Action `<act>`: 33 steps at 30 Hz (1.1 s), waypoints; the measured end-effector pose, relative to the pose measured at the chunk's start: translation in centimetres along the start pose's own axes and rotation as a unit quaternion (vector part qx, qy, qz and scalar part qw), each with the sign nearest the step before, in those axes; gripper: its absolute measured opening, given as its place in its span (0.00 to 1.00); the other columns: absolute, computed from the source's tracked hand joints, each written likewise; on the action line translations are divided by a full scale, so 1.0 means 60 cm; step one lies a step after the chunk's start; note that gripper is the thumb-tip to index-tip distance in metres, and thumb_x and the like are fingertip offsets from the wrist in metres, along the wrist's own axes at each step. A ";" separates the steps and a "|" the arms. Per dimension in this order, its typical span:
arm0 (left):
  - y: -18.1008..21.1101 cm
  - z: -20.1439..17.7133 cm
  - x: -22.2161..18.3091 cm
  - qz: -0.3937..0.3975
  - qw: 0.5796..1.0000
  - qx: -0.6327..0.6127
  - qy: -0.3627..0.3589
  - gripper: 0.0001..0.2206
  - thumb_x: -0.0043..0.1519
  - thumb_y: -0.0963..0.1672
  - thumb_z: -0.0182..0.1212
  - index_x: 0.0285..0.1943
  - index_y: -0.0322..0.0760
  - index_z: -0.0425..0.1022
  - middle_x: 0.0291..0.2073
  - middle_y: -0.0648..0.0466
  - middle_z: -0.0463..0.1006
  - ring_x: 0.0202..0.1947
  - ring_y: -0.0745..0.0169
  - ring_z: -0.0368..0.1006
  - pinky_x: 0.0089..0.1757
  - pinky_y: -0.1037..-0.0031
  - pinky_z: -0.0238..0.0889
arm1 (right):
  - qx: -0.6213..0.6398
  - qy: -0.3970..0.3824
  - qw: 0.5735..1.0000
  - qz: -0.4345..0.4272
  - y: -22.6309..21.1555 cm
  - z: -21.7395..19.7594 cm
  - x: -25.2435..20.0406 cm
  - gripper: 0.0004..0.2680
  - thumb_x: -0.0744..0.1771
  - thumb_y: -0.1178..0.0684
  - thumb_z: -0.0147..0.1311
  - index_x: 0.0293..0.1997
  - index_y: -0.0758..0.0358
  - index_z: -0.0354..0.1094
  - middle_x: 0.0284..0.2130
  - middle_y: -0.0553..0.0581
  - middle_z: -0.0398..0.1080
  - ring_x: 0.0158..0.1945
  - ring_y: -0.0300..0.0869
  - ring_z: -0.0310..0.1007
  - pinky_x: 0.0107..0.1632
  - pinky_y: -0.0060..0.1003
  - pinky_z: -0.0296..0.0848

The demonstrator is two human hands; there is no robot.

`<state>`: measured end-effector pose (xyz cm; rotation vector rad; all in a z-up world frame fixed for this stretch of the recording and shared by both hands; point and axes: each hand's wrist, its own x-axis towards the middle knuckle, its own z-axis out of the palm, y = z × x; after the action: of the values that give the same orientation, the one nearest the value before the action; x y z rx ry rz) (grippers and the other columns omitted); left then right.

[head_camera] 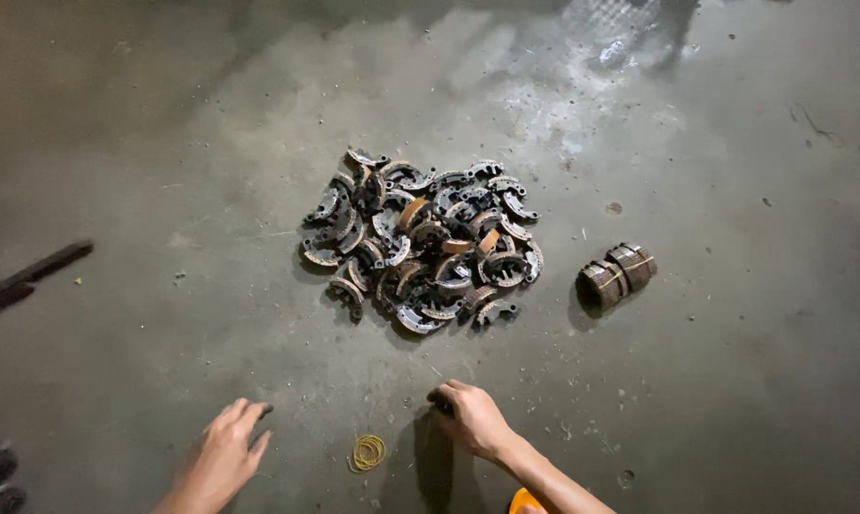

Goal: Sorting, stacking, and bundling motorcycle brake shoes using rubber bands on a workshop floor

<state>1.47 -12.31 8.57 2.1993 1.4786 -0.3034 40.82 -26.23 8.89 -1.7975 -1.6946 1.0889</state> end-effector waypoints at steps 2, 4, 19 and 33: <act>-0.018 0.011 0.013 0.055 0.997 -0.037 0.041 0.21 0.51 0.40 0.69 0.56 0.42 0.77 0.40 0.57 0.81 0.35 0.66 0.80 0.43 0.73 0.77 | 0.016 0.017 1.000 -0.006 0.007 -0.011 -0.010 0.10 0.62 0.56 0.59 0.45 0.64 0.74 0.36 0.57 0.75 0.35 0.51 0.77 0.40 0.42 0.76; -0.043 -0.005 0.014 0.043 0.998 0.036 -0.024 0.23 0.55 0.44 0.68 0.61 0.45 0.72 0.53 0.51 0.75 0.49 0.58 0.77 0.51 0.68 0.77 | 0.024 0.018 1.000 -0.003 0.019 -0.013 -0.015 0.09 0.62 0.57 0.59 0.44 0.64 0.74 0.35 0.57 0.74 0.33 0.50 0.76 0.39 0.42 0.76; 0.078 -0.143 0.090 0.069 0.944 0.289 -0.141 0.15 0.61 0.49 0.60 0.54 0.47 0.67 0.49 0.58 0.74 0.52 0.61 0.76 0.52 0.66 0.75 | -0.001 0.095 0.995 0.016 0.152 -0.126 -0.019 0.07 0.64 0.59 0.58 0.45 0.62 0.75 0.37 0.55 0.78 0.33 0.40 0.80 0.38 0.33 0.85; 0.140 -0.113 0.113 0.101 0.961 0.241 -0.083 0.15 0.61 0.46 0.62 0.55 0.43 0.69 0.43 0.55 0.76 0.43 0.60 0.78 0.46 0.66 0.78 | -0.038 0.126 0.990 0.040 0.179 -0.211 -0.031 0.07 0.64 0.56 0.58 0.44 0.62 0.75 0.32 0.53 0.75 0.28 0.45 0.73 0.35 0.40 0.72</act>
<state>11.34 -6.05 13.70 2.5971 1.1623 -0.8318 57.48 -27.16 8.63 -1.9718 -1.5431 0.7965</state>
